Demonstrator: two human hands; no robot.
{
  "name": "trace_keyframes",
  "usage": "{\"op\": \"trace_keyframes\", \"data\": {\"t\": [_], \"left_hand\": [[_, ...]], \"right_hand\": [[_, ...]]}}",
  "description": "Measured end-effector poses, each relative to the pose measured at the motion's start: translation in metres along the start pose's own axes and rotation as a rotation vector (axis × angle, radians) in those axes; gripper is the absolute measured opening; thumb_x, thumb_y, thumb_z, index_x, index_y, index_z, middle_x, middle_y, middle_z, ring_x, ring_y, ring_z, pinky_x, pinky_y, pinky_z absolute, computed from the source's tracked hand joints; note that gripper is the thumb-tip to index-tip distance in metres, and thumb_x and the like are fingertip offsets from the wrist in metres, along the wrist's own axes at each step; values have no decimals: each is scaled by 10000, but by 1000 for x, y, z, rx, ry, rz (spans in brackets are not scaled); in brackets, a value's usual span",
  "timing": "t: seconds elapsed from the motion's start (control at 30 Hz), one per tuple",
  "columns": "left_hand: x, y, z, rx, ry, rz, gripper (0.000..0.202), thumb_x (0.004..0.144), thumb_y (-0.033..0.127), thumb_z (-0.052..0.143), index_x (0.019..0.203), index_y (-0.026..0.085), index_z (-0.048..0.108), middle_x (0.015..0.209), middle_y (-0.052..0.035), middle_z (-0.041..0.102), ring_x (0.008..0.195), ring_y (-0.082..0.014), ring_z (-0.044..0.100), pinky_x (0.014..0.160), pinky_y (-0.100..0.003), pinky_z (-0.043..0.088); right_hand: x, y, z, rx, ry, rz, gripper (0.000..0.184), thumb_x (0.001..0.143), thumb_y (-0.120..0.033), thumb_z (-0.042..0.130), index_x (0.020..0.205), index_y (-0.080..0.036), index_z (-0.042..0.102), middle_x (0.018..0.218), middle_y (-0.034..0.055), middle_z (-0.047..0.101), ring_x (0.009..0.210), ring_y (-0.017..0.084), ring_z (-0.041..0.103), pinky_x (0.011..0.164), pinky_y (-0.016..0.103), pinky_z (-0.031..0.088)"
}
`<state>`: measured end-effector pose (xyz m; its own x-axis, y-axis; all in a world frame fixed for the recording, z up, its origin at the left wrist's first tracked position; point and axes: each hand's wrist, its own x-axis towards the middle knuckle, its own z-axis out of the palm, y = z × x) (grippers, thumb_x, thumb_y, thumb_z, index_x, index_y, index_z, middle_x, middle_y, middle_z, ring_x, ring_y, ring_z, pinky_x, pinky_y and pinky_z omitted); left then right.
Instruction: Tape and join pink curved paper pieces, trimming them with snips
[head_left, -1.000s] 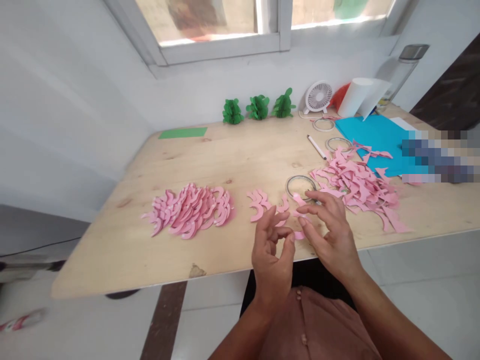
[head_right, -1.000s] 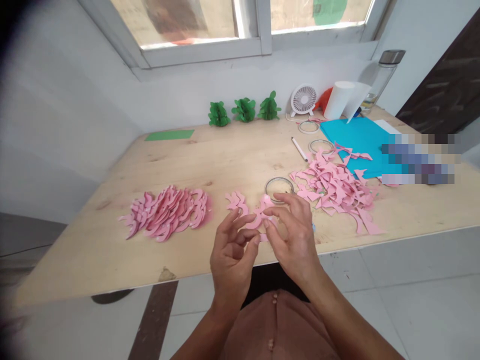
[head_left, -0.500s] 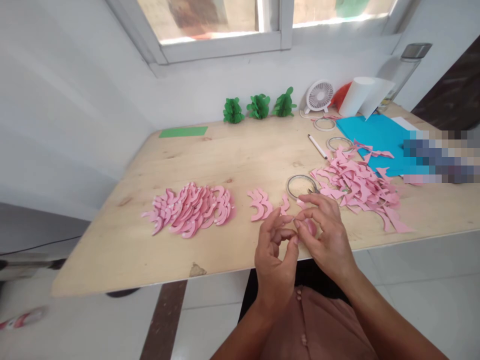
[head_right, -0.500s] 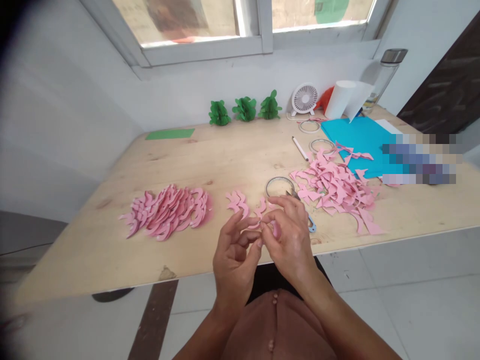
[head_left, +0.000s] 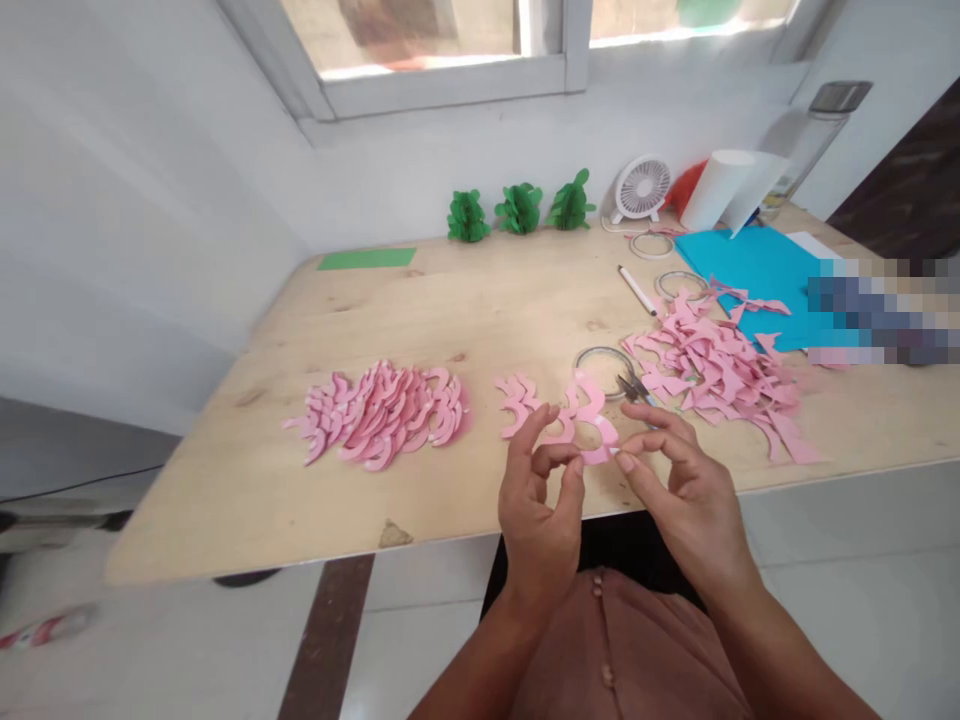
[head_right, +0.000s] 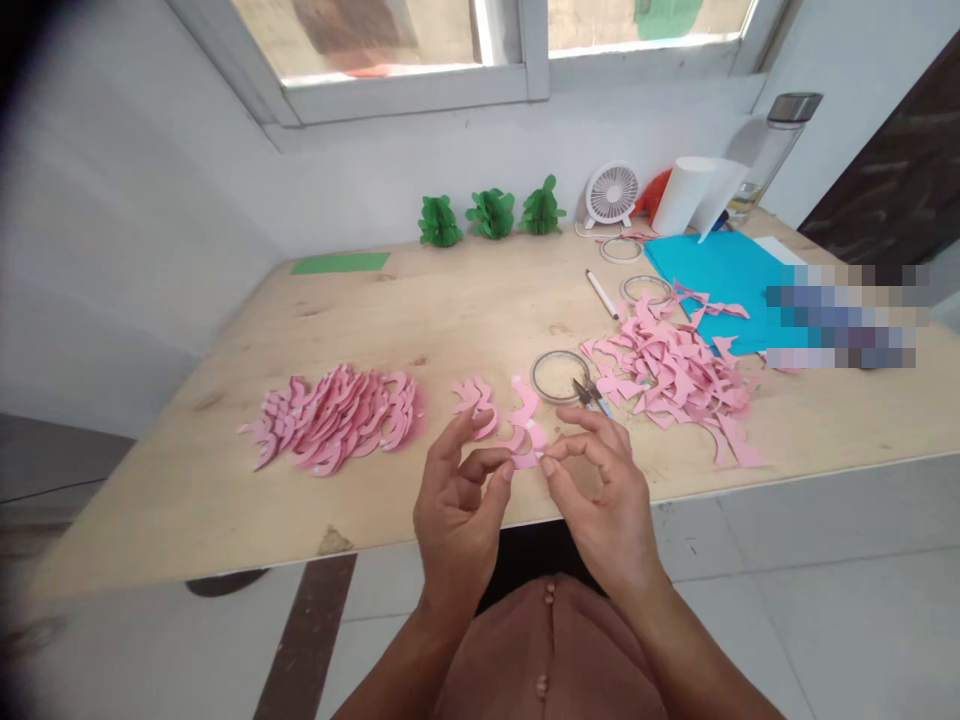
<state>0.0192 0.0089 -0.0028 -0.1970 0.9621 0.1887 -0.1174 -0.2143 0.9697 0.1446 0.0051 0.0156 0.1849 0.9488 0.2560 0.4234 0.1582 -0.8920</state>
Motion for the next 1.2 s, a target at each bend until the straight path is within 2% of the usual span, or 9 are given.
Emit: {"op": "trace_keyframes", "data": {"t": [0.13,0.4,0.63,0.87,1.2], "left_hand": [[-2,-1,3,60,18,57,511,818,78,596,1265,307,501,1250,-47,573,839,-98,642,875,-263,518],[-4,0,7,74,41,48,485,807,60,597,1225,297,526,1219,-43,584,833,-107,659,821,-254,543],[-4,1,6,44,48,4,478,799,51,603,1201,302,545,1200,-27,607,818,-92,659,851,-252,536],[-4,1,6,23,57,-30,451,803,50,601,1180,294,559,1180,-28,616,830,-98,665,863,-263,535],[-5,4,8,-21,64,-62,441,791,53,612,1162,286,570,1160,-29,627,831,-95,671,798,-217,553]], "right_hand": [[-6,2,7,81,-5,112,55,800,-261,626,748,-245,631,1238,49,562,1208,257,476,1049,498,284],[-7,2,18,110,2,112,50,783,-244,624,740,-240,650,1173,56,582,1174,253,499,1032,465,314],[-9,4,22,141,28,160,73,792,-271,630,733,-236,653,1173,59,580,1168,248,499,1031,460,311],[-9,4,24,118,50,139,70,786,-254,633,724,-234,657,1149,59,590,1148,242,512,1025,460,319],[-10,7,26,69,108,67,50,773,-240,640,730,-233,663,1134,64,597,1126,246,528,1013,468,334]]}}
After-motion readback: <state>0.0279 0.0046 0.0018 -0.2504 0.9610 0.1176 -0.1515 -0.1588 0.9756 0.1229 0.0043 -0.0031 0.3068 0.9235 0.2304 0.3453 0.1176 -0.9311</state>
